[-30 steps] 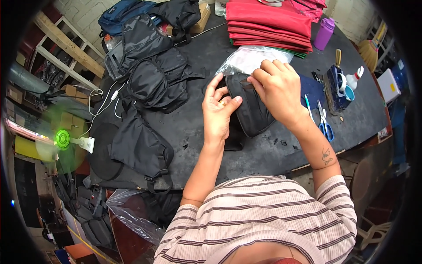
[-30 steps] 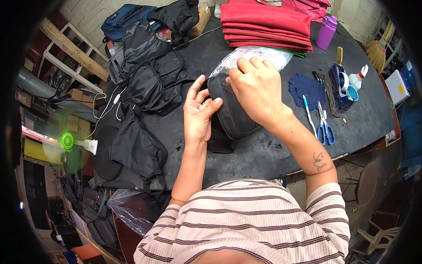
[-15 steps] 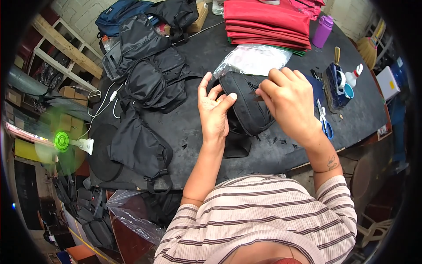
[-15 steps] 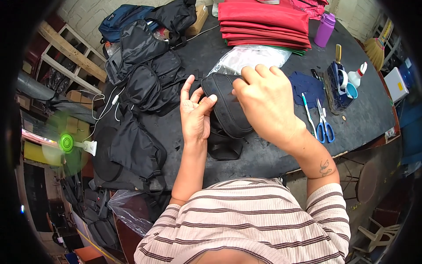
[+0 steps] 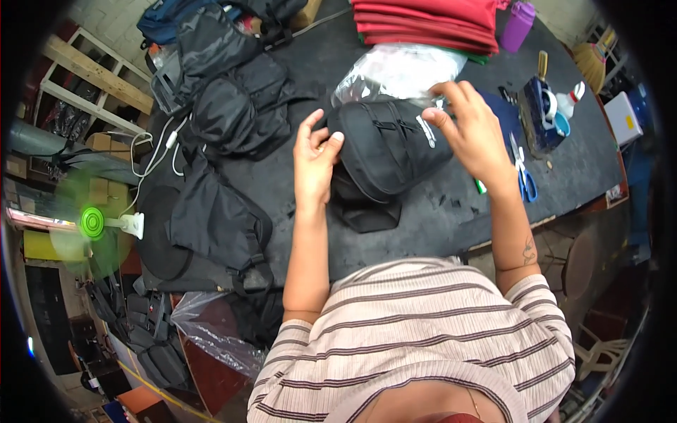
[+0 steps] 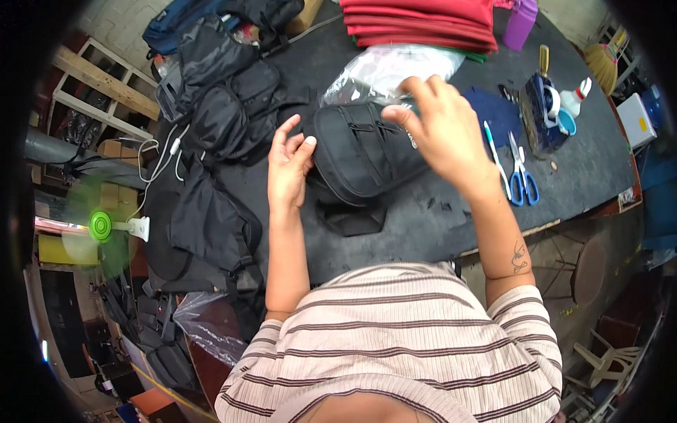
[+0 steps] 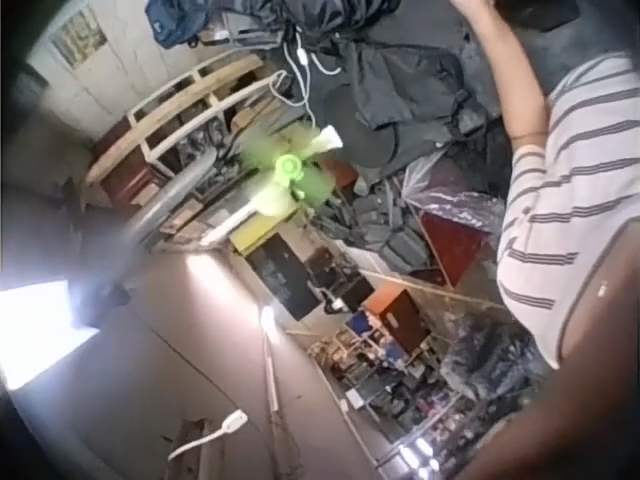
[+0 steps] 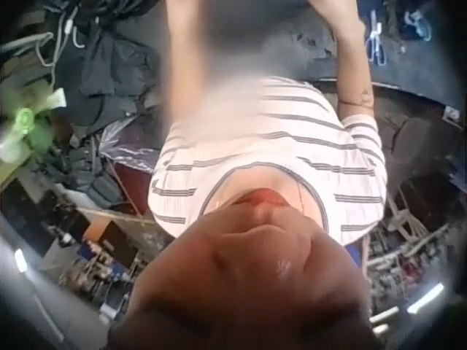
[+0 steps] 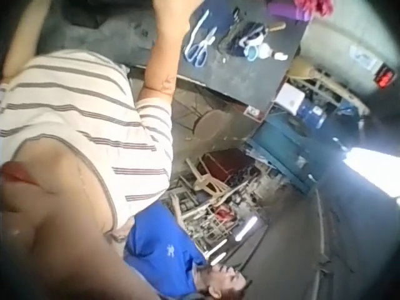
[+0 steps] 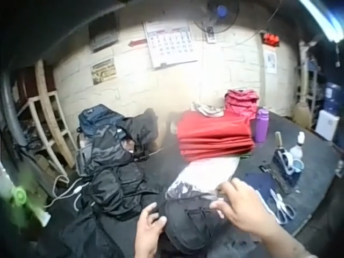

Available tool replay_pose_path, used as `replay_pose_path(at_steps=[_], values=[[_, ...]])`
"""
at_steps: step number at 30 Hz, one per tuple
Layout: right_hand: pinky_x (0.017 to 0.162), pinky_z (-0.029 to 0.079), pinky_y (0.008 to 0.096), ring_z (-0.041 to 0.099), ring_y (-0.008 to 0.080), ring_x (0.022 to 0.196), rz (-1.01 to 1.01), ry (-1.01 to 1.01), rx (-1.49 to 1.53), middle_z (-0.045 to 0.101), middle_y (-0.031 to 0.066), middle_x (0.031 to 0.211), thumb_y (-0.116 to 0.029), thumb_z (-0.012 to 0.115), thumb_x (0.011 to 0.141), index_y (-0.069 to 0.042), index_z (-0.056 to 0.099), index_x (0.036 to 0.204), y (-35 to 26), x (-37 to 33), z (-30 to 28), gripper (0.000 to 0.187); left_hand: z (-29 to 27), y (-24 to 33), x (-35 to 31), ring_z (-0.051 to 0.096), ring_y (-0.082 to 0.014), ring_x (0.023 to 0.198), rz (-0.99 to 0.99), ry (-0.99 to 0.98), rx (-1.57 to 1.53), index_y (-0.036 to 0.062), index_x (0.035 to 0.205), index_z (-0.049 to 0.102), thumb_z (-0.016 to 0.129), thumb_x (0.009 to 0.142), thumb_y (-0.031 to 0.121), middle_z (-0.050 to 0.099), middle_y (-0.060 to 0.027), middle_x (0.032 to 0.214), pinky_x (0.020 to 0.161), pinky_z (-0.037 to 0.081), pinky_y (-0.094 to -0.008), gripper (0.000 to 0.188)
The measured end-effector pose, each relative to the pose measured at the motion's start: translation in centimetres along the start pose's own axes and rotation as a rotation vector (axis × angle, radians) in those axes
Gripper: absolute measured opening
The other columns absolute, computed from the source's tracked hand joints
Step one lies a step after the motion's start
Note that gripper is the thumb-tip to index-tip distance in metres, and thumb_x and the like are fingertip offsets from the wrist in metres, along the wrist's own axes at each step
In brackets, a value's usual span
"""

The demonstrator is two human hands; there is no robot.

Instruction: Inspecting manufactured black bags, trimming loose threads with scissors, and checking the functionality of buckles and straps.

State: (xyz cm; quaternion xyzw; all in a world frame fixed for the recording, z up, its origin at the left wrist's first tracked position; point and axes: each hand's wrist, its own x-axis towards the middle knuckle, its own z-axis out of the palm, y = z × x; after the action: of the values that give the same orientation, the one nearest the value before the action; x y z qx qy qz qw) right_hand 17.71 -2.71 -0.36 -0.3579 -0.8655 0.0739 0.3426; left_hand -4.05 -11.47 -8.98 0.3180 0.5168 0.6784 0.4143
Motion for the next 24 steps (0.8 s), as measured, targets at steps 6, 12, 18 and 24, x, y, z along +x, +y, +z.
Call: replay_pose_path(at_steps=[6,12,18,24], values=[[0.069,0.046,0.0364,0.057,0.0256,0.078,0.531,-0.11,0.265,0.055,0.0126,0.084,-0.022,0.067,0.078,-0.003,0.047,0.1,5.5,-7.4,3.9,0.035,-2.9,-2.1,-3.5,0.058,-0.0208,0.095,0.039,0.128,0.001,0.0002,0.131,0.033,0.06,0.085,0.007,0.056,-0.0193,0.109,0.086,0.048,-0.0327,0.054],[0.037,0.027,0.0211,0.034,0.0053,0.038,0.95,-0.409,1.162,0.046,-0.0008,0.052,-0.033,0.045,0.094,0.002,0.058,0.085,5.0,-15.1,6.2,0.038,-3.2,-2.6,-7.2,0.058,-0.0229,0.098,-0.318,-0.143,-0.295,0.001,0.137,0.018,0.057,0.087,0.011,0.057,-0.016,0.108,0.09,0.046,-0.0392,0.065],[0.047,0.032,0.0163,0.039,0.0006,0.053,0.952,-0.116,1.374,0.053,-0.0016,0.074,-0.002,0.071,0.072,-0.002,0.057,0.094,1.0,-16.8,8.1,0.026,-0.4,-3.5,-7.0,0.058,-0.0196,0.096,-0.237,-0.077,-0.404,0.004,0.117,0.037,0.057,0.085,0.004,0.059,-0.0095,0.103,0.09,0.043,-0.0379,0.037],[0.051,0.035,0.02,0.041,0.0052,0.056,0.363,0.066,0.756,0.053,0.0021,0.075,0.001,0.07,0.069,0.002,0.06,0.081,0.6,-15.4,8.2,0.016,0.5,-3.6,-7.0,0.057,-0.0217,0.102,-0.322,-0.172,-0.503,0.0,0.115,0.046,0.051,0.088,0.003,0.057,-0.0127,0.113,0.092,0.045,-0.0374,0.028]])
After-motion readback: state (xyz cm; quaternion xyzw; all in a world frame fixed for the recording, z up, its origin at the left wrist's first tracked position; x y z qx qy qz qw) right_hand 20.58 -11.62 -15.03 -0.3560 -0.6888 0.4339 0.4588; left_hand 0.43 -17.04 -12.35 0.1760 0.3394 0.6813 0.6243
